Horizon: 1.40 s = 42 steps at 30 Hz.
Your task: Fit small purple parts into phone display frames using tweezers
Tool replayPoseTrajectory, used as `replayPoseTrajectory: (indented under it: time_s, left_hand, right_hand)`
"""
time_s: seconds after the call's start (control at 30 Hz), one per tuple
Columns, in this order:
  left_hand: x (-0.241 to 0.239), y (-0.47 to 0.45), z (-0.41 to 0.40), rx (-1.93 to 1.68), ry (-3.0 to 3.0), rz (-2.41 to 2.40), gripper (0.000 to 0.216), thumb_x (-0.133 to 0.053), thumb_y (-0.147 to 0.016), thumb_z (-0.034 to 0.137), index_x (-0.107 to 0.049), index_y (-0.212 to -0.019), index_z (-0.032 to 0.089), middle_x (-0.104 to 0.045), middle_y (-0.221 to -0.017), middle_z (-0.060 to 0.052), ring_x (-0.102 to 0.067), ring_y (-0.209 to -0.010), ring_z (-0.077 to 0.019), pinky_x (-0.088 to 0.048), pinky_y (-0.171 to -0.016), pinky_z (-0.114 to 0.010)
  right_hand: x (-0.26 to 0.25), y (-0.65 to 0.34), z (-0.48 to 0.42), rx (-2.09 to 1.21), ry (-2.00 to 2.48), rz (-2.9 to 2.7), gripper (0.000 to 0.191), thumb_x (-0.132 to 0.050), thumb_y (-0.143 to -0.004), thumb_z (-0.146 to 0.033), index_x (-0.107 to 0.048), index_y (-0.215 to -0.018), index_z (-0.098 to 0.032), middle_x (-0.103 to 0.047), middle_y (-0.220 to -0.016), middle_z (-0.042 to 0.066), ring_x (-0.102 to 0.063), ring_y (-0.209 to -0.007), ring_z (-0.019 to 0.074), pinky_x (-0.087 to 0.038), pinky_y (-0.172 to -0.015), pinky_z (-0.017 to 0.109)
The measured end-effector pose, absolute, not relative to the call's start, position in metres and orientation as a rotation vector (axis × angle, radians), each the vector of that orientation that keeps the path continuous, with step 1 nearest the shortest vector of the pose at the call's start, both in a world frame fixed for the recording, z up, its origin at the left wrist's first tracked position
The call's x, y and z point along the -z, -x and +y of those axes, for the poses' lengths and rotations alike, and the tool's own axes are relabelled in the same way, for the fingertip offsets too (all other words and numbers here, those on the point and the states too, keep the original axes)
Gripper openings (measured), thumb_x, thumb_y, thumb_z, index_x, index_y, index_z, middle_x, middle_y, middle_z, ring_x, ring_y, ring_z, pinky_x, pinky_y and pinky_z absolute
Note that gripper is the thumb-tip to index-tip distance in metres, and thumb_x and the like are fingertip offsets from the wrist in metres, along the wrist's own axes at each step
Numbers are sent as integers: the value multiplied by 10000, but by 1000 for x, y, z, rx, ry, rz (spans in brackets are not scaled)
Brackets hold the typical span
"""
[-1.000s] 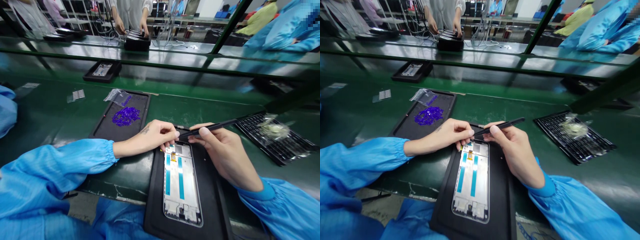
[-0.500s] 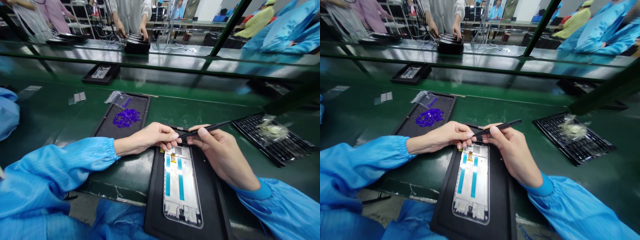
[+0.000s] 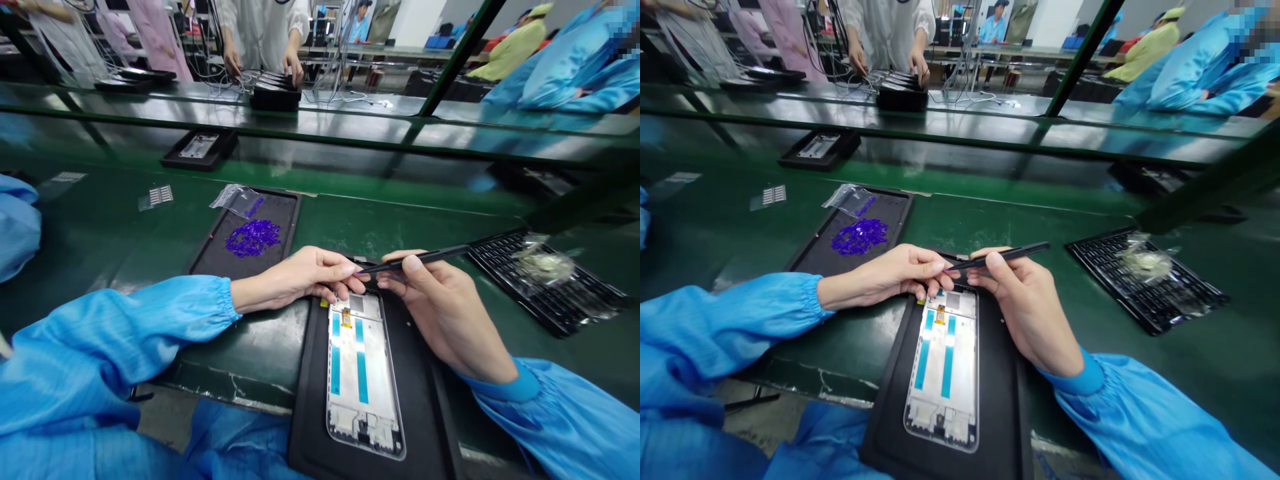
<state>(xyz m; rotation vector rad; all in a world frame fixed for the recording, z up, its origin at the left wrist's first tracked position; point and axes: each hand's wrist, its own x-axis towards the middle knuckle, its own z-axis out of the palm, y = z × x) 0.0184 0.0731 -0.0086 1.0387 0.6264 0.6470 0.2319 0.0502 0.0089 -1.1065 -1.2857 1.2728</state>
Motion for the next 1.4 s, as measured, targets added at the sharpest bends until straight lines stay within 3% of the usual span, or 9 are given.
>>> replayPoseTrajectory:
  time_s: [0.2,0.37,0.63,0.87,1.23,1.4]
  left_hand:
    - [6,-20,70,-671,-980,594,327,-783,-838,424,-715,-866,106,-695,-840,-47,-600,-668,-51,-470,-585,-142]
    - [5,-22,68,-692,-968,606,308,-790,-837,388,-698,-914,104,-678,-811,-24,-602,-647,-42,-489,-581,-135]
    - [5,-24,69,-751,-1335,811,226,-633,-922,314,-650,-803,123,-652,-701,2,-566,-521,-40,-460,-480,-132]
    - [-1,-19,69,-701,-1642,860,200,-565,-923,256,-636,-779,137,-654,-685,17,-589,-511,-57,-471,-473,-136]
    - [1,-18,70,-683,-1693,875,219,-568,-928,273,-643,-776,135,-666,-690,14,-577,-495,-46,-462,-465,-125]
    - [3,-18,70,-696,-1674,846,225,-575,-928,272,-642,-767,131,-637,-667,22,-582,-510,-50,-473,-461,-124]
  right_hand:
    - [-9,-229,49,-1266,1088,-1290,212,-701,-885,-435,-726,-919,-227,-744,-849,30,-734,-826,179,-608,-842,340]
    - [-7,-230,48,-1230,1108,-1236,245,-765,-824,-456,-749,-908,-226,-737,-856,15,-713,-783,155,-605,-794,300]
    - [-4,-240,47,-1041,1193,-1429,256,-743,-842,-489,-758,-951,-258,-744,-872,-5,-707,-786,165,-572,-773,304]
    - [-8,-239,46,-1029,1216,-1509,226,-742,-844,-478,-772,-941,-277,-740,-882,-3,-693,-795,168,-571,-787,311]
    - [-16,-233,47,-1146,1215,-1425,203,-758,-840,-416,-769,-904,-224,-731,-846,4,-673,-771,128,-539,-755,245]
    - [-14,-234,45,-1119,1237,-1478,222,-752,-845,-425,-775,-915,-215,-750,-921,15,-671,-775,118,-532,-748,235]
